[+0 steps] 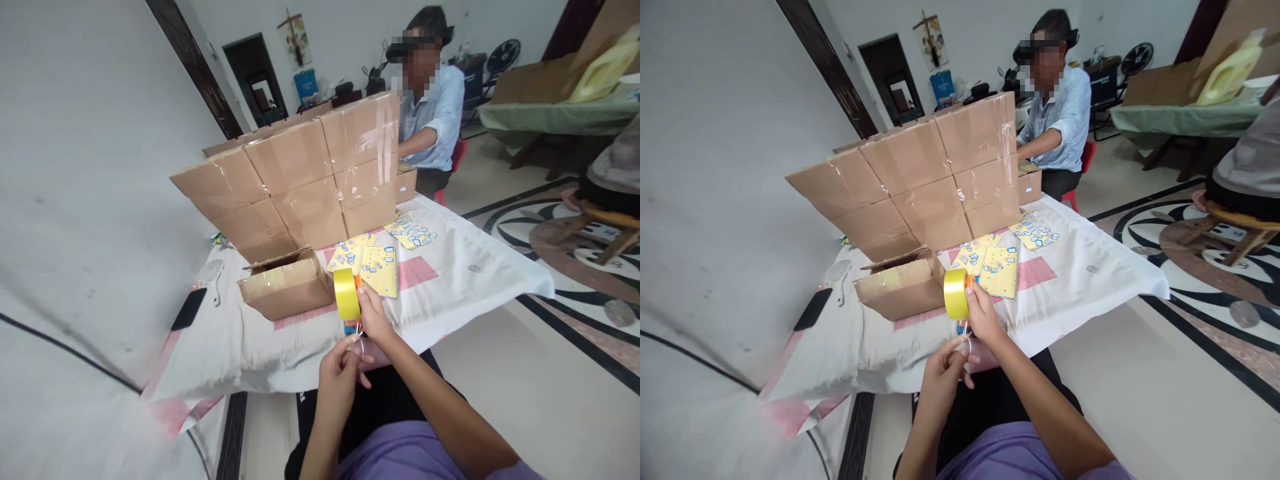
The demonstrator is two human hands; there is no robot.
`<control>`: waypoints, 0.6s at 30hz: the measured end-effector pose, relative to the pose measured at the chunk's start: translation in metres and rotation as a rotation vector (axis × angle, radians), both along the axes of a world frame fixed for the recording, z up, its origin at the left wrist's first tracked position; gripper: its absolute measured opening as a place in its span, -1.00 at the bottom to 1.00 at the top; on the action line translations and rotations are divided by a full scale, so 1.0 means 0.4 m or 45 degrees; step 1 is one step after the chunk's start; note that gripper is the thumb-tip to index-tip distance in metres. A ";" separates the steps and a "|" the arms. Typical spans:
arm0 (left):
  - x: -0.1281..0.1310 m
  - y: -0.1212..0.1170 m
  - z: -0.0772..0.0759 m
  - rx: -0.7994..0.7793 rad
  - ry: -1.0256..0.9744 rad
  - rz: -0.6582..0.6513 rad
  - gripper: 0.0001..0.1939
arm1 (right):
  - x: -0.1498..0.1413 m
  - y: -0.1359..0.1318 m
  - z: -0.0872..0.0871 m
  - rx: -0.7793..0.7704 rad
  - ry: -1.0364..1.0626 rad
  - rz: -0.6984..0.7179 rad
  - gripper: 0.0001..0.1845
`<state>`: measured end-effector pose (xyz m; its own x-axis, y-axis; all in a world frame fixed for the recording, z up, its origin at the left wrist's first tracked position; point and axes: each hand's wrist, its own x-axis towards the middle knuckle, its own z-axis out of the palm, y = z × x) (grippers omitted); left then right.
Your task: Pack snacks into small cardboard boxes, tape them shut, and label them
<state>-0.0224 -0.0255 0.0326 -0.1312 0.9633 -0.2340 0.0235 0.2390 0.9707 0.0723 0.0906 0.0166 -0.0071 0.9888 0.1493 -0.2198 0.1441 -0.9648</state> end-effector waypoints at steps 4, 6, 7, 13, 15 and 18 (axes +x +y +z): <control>0.019 -0.020 -0.023 -0.076 -0.237 -0.049 -0.28 | 0.022 -0.026 0.035 0.112 0.048 0.047 -0.55; 0.024 -0.031 -0.023 -0.079 -0.224 -0.064 -0.24 | 0.032 -0.036 0.048 0.121 0.055 0.102 -0.59; 0.027 -0.037 -0.022 -0.082 -0.205 -0.072 -0.24 | 0.036 -0.038 0.052 0.087 0.065 0.136 -0.58; 0.047 -0.084 -0.042 -0.157 -0.162 -0.133 -0.12 | 0.047 -0.009 0.024 -0.075 0.245 0.211 -0.50; 0.047 -0.091 -0.053 -0.171 -0.131 -0.132 -0.11 | 0.048 -0.005 0.017 -0.139 0.320 0.241 -0.54; 0.043 -0.088 -0.062 -0.165 -0.090 -0.132 -0.14 | 0.053 -0.014 0.027 -0.186 0.464 0.344 -0.71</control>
<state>-0.0052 -0.0608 0.0079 -0.0113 0.9321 -0.3621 -0.0122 0.3620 0.9321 0.0934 0.0850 0.0275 -0.2398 0.9696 0.0497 -0.5585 -0.0959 -0.8240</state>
